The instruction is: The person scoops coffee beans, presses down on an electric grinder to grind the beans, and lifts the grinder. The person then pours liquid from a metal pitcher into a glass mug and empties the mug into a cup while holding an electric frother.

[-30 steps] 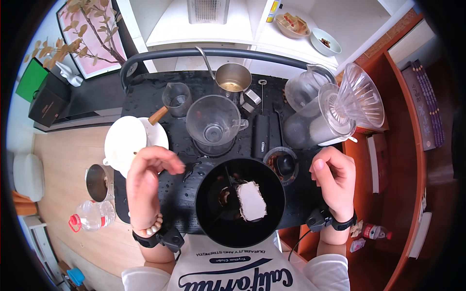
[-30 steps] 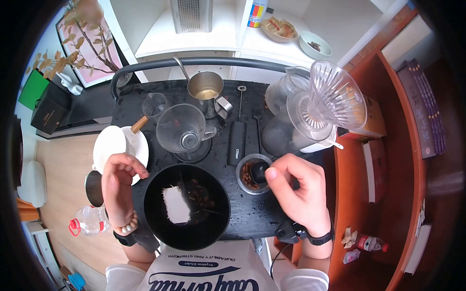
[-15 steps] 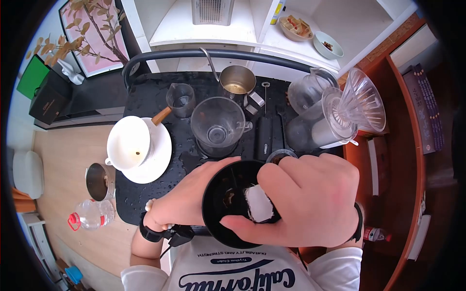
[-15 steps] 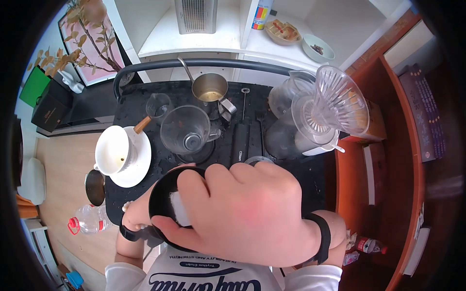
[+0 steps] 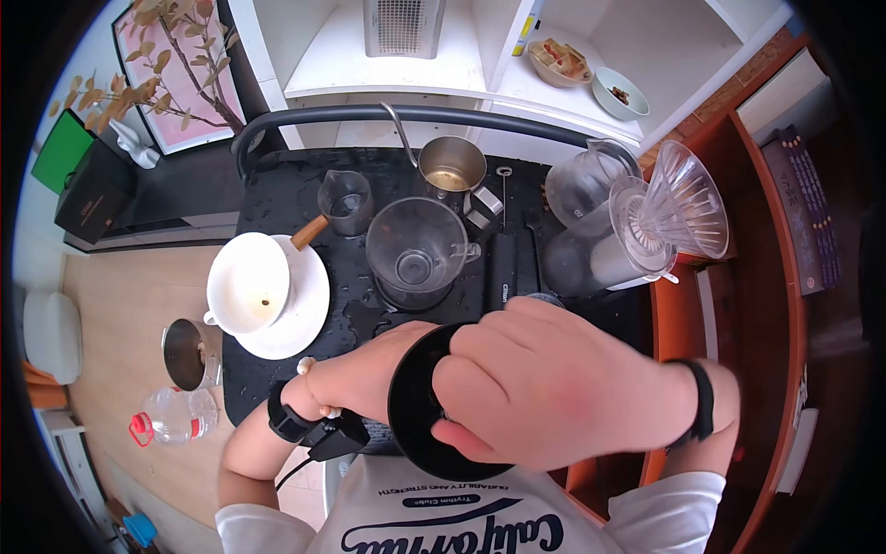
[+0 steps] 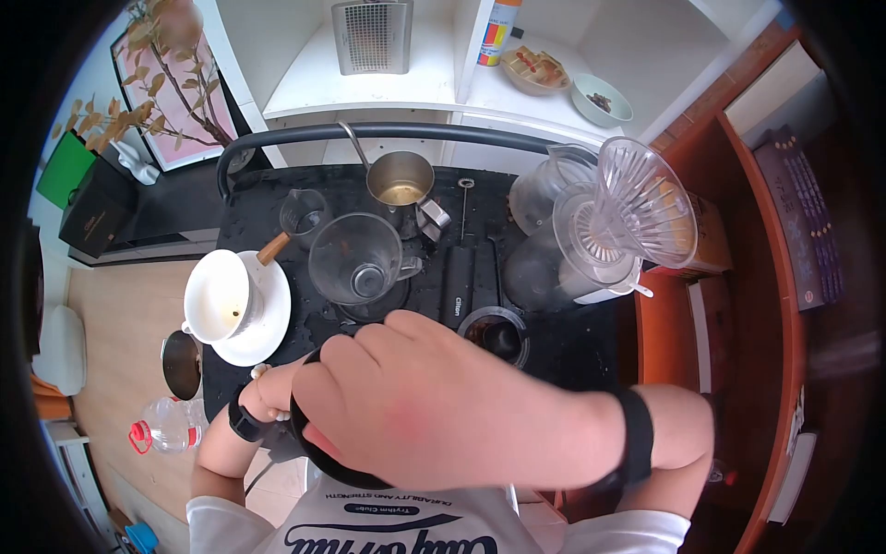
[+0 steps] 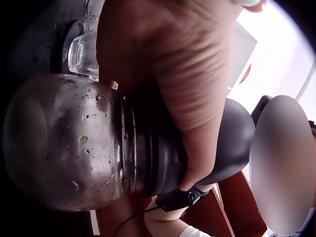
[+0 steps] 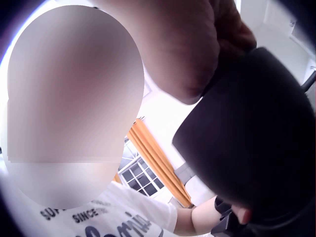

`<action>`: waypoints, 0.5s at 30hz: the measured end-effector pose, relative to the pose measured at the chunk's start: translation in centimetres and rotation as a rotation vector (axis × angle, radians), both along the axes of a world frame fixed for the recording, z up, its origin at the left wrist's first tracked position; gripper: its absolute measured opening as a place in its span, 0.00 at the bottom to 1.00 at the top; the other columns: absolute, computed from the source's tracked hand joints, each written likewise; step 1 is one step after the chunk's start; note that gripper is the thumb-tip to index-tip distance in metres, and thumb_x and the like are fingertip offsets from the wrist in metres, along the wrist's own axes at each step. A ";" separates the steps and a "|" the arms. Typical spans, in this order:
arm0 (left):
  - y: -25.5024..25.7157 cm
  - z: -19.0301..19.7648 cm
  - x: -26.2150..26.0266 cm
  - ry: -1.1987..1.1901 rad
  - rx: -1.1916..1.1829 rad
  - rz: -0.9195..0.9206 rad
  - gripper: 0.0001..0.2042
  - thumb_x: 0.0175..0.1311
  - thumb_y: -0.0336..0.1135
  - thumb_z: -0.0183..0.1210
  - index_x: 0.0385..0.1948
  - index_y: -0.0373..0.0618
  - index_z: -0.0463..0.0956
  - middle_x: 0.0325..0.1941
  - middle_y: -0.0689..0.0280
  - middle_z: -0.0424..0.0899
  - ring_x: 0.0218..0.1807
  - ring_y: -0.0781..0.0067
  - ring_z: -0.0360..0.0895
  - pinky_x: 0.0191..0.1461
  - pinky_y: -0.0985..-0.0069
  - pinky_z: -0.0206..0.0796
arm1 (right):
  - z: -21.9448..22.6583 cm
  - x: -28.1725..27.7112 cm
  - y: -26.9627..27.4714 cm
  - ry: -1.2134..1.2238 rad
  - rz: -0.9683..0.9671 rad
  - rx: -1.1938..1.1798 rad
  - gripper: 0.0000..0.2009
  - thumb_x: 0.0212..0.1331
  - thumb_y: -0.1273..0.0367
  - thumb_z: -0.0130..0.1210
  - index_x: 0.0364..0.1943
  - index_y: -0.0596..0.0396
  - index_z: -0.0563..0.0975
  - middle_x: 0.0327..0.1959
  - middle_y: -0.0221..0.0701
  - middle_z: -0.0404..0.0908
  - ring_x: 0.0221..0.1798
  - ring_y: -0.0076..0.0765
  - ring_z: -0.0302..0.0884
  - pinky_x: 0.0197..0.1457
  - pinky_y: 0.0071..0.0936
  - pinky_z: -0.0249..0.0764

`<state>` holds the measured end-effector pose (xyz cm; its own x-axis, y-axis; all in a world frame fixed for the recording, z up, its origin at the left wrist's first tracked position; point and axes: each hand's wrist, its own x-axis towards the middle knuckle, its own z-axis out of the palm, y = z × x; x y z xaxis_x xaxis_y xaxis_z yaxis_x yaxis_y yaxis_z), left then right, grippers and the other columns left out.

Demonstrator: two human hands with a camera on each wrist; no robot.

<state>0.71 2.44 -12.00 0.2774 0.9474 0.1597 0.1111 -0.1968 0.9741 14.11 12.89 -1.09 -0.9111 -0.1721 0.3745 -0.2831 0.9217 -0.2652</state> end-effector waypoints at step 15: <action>-0.7 0.5 1.0 0.119 -0.057 0.142 0.35 0.35 0.42 0.67 0.50 0.41 0.63 0.49 0.56 0.69 0.51 0.57 0.67 0.54 0.70 0.59 | 1.8 0.9 -1.8 0.001 -0.339 0.325 0.16 0.42 0.53 0.55 0.16 0.48 0.66 0.13 0.22 0.57 0.17 0.24 0.57 0.20 0.22 0.49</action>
<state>1.73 1.79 -11.52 0.1539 0.9850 0.0783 0.2491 -0.1153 0.9616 14.99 11.07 0.71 -0.9361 0.0262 0.3508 0.0478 0.9974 0.0531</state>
